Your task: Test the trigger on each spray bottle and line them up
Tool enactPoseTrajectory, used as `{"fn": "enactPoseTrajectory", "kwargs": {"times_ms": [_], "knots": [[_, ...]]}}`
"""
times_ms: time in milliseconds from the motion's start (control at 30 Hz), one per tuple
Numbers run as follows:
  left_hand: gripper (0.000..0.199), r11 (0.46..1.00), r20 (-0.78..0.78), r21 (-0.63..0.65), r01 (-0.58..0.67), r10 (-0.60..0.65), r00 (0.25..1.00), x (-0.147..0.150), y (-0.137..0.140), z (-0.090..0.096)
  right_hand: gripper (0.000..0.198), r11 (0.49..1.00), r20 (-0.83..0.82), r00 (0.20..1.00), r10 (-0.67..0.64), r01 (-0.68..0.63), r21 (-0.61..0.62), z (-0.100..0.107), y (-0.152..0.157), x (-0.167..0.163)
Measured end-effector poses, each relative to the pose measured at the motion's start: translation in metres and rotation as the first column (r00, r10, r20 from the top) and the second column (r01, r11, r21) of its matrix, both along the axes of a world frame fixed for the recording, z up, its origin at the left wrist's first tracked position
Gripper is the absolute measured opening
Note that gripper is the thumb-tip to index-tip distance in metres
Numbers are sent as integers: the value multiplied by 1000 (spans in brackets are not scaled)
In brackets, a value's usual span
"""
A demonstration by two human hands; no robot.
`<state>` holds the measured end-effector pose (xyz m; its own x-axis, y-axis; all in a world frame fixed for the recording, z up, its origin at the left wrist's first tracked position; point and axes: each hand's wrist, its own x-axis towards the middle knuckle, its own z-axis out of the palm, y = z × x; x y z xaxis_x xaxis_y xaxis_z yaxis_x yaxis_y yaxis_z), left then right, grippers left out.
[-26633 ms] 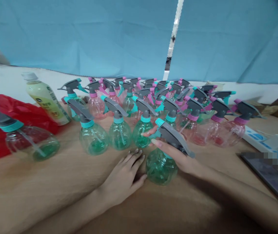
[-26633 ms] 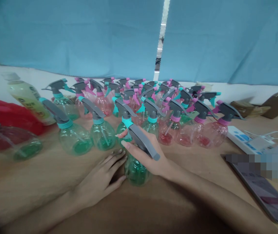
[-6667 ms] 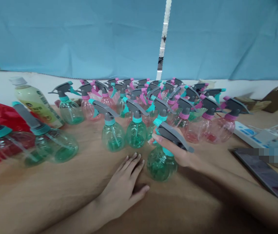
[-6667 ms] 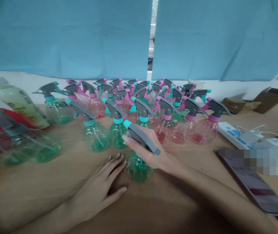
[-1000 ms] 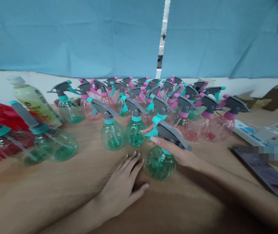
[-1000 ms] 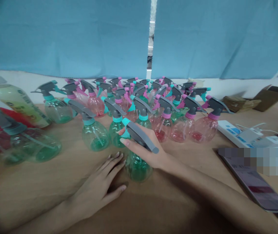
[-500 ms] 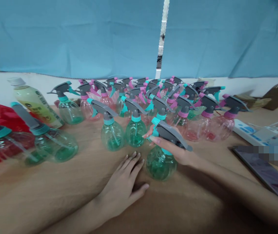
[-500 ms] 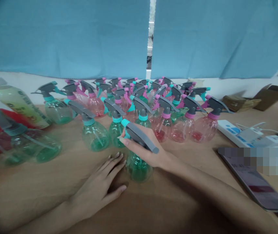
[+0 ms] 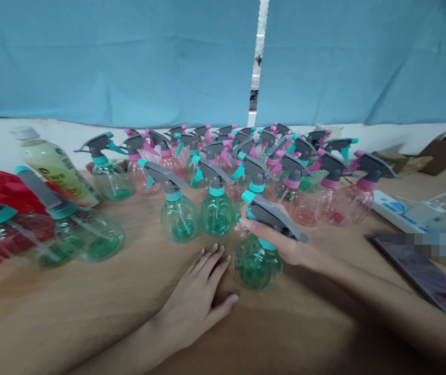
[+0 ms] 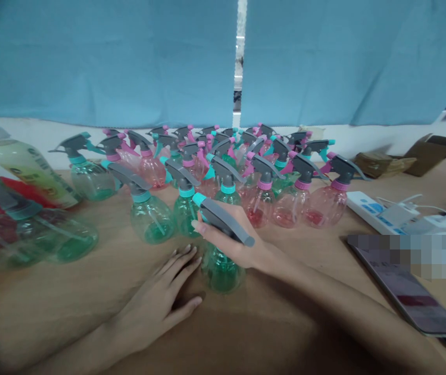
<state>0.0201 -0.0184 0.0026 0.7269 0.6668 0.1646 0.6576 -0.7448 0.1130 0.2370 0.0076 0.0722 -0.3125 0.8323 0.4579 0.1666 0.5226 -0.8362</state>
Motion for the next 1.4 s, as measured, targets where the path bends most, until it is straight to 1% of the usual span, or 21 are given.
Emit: {"fn": "enactPoseTrajectory", "kwargs": {"times_ms": [167,367,533,733,900,1033,1133,1200,1300,1400], "knots": [[60,1000,5,7,2,-2,1000,1,0,1,15,999,-46,998,35,-36,-25,-1,-1,-1],[59,1000,9,-2,-2,2,1000,1,-1,2,19,1000,-47,999,7,-8,-11,-2,-4,-1],[58,1000,10,-14,-16,16,1000,1,-1,2,20,1000,-94,995,12,-12,2,-7,-1,-1],[56,999,72,-45,-14,17,997,1,-1,2,21,1000,-123,992,20,-22,-15,-8,0,-1],[52,996,205,-81,-39,55,977,2,-5,4,24,999,-181,983,35,-41,-32,-5,-2,-7],[49,986,320,-142,-92,134,938,-1,-11,9,27,998,-176,983,57,-63,-29,-3,-5,-21],[52,973,361,-201,-116,183,914,-10,-16,11,34,996,-193,978,79,-86,-28,-5,-7,-37],[54,965,377,-226,-133,212,902,-19,-20,10,34,996,-174,982,78,-83,-20,-6,-8,-50],[61,959,407,-225,-171,252,878,-36,-27,9,30,998,-139,988,68,-67,8,-6,-9,-73],[69,954,453,-207,-218,291,843,-51,-36,13,29,996,-125,990,72,-65,63,-3,-9,-100]]}}
